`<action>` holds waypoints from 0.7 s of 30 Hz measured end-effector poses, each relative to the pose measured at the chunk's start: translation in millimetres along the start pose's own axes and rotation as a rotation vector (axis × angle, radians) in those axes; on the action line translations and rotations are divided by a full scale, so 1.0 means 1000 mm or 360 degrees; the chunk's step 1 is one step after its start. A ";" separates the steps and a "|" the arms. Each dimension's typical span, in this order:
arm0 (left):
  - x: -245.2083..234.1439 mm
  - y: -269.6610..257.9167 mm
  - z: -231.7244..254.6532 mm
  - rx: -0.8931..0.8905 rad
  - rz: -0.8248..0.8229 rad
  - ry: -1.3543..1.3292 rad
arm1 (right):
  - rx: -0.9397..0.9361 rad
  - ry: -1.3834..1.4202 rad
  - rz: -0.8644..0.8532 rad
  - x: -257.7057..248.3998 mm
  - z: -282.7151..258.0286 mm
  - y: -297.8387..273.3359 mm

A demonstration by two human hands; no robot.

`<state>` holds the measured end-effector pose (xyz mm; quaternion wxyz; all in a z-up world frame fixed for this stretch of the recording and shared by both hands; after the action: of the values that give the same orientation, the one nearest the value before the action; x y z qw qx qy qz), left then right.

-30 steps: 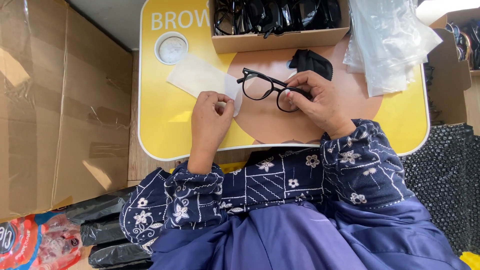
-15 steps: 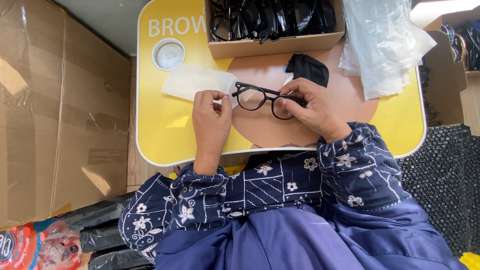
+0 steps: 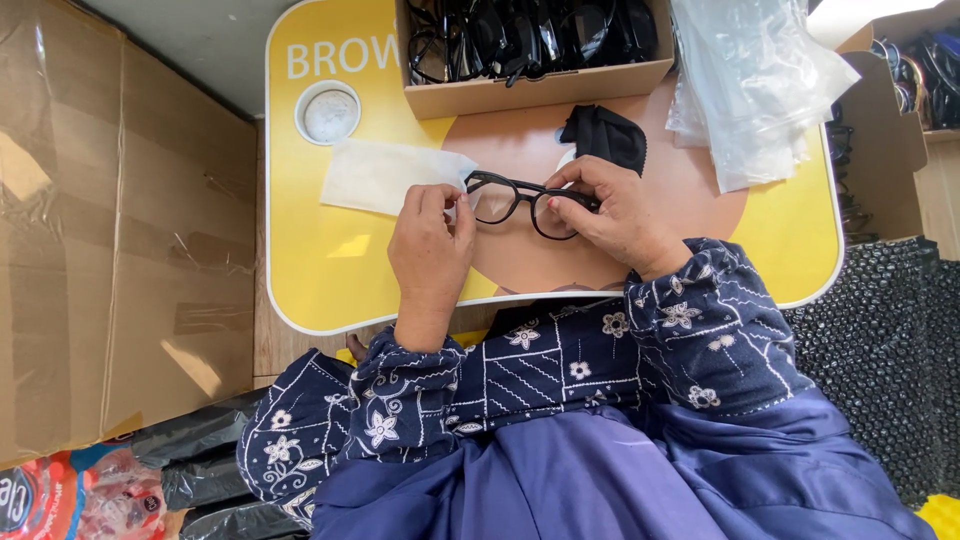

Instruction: Cleaning a pair of sunglasses with a cloth and placing them into a plastic protective sleeve.

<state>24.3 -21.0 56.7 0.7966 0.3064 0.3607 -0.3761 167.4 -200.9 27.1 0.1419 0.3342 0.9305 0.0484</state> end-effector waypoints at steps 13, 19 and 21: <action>0.013 -0.005 0.010 0.0223 0.0065 0.0199 | -0.0014 -0.0093 0.0003 0.004 -0.015 0.001; 0.015 -0.010 0.020 0.0209 0.0015 0.0153 | -0.0030 -0.0122 0.0027 0.009 -0.027 0.001; 0.014 -0.012 0.024 0.0235 -0.0016 0.0080 | -0.0012 -0.0164 0.0065 0.012 -0.030 0.001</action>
<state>29.2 -50.7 56.1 0.7607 0.3717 0.3534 -0.3980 150.7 -192.4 52.9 0.1899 0.3545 0.9148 0.0374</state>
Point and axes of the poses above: each hand's wrist, its own y-axis towards the middle knuckle, its own x-axis out of the palm, z = x × y, the point moved 6 cm from there along y, towards the middle knuckle, and after that the axes turned 4 degrees about -z, right-handed, at the moved point
